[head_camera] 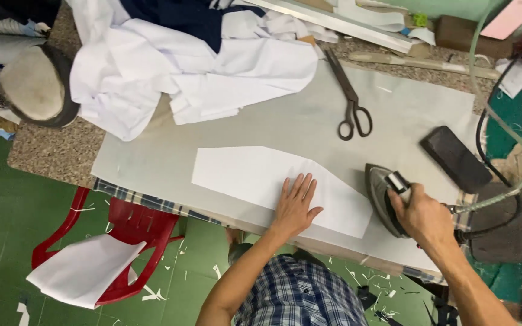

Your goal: The person irons a white fabric piece on a worktable, then uses shears to trim its edges. They repeat this process with additional fabric pieces, folding and pressing them with an iron and a pressing block before cutting. The person works with multiple white fabric pieces and scraps on the table.

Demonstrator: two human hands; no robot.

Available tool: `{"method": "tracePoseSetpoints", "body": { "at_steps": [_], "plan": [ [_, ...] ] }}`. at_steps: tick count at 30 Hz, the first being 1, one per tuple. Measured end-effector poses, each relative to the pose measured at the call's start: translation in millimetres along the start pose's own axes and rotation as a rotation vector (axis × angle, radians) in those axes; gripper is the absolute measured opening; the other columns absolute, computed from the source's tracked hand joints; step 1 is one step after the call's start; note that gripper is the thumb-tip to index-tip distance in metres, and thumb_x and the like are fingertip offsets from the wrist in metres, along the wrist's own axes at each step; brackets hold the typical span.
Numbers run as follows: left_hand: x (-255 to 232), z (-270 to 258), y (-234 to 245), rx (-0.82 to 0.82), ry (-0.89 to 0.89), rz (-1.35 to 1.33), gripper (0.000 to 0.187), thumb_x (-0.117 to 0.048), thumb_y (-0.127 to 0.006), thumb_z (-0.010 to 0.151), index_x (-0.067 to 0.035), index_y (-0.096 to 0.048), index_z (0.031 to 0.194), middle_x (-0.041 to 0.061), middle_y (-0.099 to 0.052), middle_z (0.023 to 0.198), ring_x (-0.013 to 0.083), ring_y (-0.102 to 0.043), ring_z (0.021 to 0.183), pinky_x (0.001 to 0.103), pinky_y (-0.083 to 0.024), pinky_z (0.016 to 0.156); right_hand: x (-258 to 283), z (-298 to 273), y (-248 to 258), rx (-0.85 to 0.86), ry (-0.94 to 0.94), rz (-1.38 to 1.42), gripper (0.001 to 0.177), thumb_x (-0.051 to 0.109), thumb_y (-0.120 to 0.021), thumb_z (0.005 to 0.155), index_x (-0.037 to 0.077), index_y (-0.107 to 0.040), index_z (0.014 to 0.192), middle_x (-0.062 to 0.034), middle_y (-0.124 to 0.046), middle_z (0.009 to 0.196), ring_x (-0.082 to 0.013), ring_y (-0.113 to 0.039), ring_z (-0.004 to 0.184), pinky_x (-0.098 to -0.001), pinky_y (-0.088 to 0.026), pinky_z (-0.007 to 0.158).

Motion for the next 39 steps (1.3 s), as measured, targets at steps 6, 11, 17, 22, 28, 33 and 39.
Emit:
{"method": "tracePoseSetpoints", "body": {
  "at_steps": [6, 11, 17, 22, 28, 33, 39],
  "plan": [
    [119.0, -15.9, 32.2, 0.191, 0.145, -0.127, 0.075, -0.061, -0.028, 0.104, -0.011, -0.032, 0.159, 0.015, -0.022, 0.169, 0.0309, -0.016, 0.157, 0.058, -0.002, 0.126, 146.5, -6.7, -57.6, 0.149, 0.118, -0.036, 0.056, 0.059, -0.048, 0.098, 0.006, -0.058, 0.114, -0.0240, -0.076, 0.087, -0.0387, -0.078, 0.090, -0.0475, -0.063, 0.077],
    [298.7, -93.3, 121.4, 0.042, 0.378, 0.056, 0.070, -0.052, -0.050, 0.099, -0.009, -0.043, 0.155, 0.021, -0.036, 0.162, 0.0387, -0.027, 0.152, 0.061, -0.012, 0.122, 324.3, -5.9, -56.5, 0.151, 0.227, 0.028, 0.050, 0.053, -0.052, 0.099, 0.005, -0.059, 0.110, -0.0237, -0.075, 0.081, -0.0386, -0.077, 0.082, -0.0475, -0.062, 0.071],
    [452.9, -191.1, 169.7, -0.232, 0.588, 0.188, 0.069, -0.050, -0.048, 0.102, -0.003, -0.046, 0.154, 0.026, -0.039, 0.161, 0.0451, -0.032, 0.149, 0.062, -0.012, 0.122, 503.4, 9.5, -61.4, 0.175, 0.369, 0.026, 0.048, 0.051, -0.046, 0.103, 0.004, -0.054, 0.108, -0.0249, -0.071, 0.079, -0.0408, -0.076, 0.079, -0.0488, -0.061, 0.068],
    [465.2, -205.2, 169.7, -0.343, 0.573, 0.217, 0.071, -0.050, -0.046, 0.103, 0.001, -0.044, 0.153, 0.026, -0.039, 0.160, 0.0426, -0.033, 0.149, 0.061, -0.014, 0.121, 576.0, 11.5, -73.7, 0.199, 0.416, 0.004, 0.049, 0.051, -0.041, 0.104, 0.003, -0.052, 0.107, -0.0253, -0.070, 0.079, -0.0429, -0.075, 0.079, -0.0507, -0.060, 0.068],
    [468.8, -208.2, 162.2, -0.380, 0.572, 0.161, 0.072, -0.046, -0.048, 0.104, 0.004, -0.039, 0.155, 0.026, -0.038, 0.161, 0.0396, -0.029, 0.152, 0.058, -0.010, 0.124, 589.8, 9.7, -68.7, 0.155, 0.404, -0.011, 0.050, 0.052, -0.040, 0.105, 0.004, -0.052, 0.107, -0.0235, -0.070, 0.079, -0.0415, -0.076, 0.078, -0.0482, -0.061, 0.068],
    [461.9, -202.3, 154.3, -0.436, 0.560, 0.041, 0.071, -0.034, -0.049, 0.104, 0.005, -0.026, 0.159, 0.028, -0.022, 0.166, 0.0450, -0.016, 0.154, 0.060, -0.004, 0.123, 585.4, 6.4, -64.7, 0.136, 0.490, 0.108, 0.046, 0.044, -0.046, 0.103, 0.001, -0.054, 0.118, -0.0253, -0.072, 0.089, -0.0432, -0.076, 0.086, -0.0517, -0.061, 0.074],
    [334.3, -99.5, 145.1, -0.274, 0.119, -0.245, 0.078, -0.031, -0.056, 0.100, 0.002, -0.020, 0.161, 0.025, -0.015, 0.168, 0.0414, -0.009, 0.156, 0.060, -0.002, 0.125, 514.8, 19.2, -68.7, 0.050, 0.208, 0.137, 0.044, 0.049, -0.042, 0.104, 0.006, -0.051, 0.103, -0.0222, -0.071, 0.081, -0.0404, -0.076, 0.080, -0.0492, -0.061, 0.072]
  ]
}}
Point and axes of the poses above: each hand's wrist, its own z-axis towards the middle knuckle, its own y-axis out of the back of the hand, x = y × z, the point moved 8 cm from there along z, towards the middle knuckle
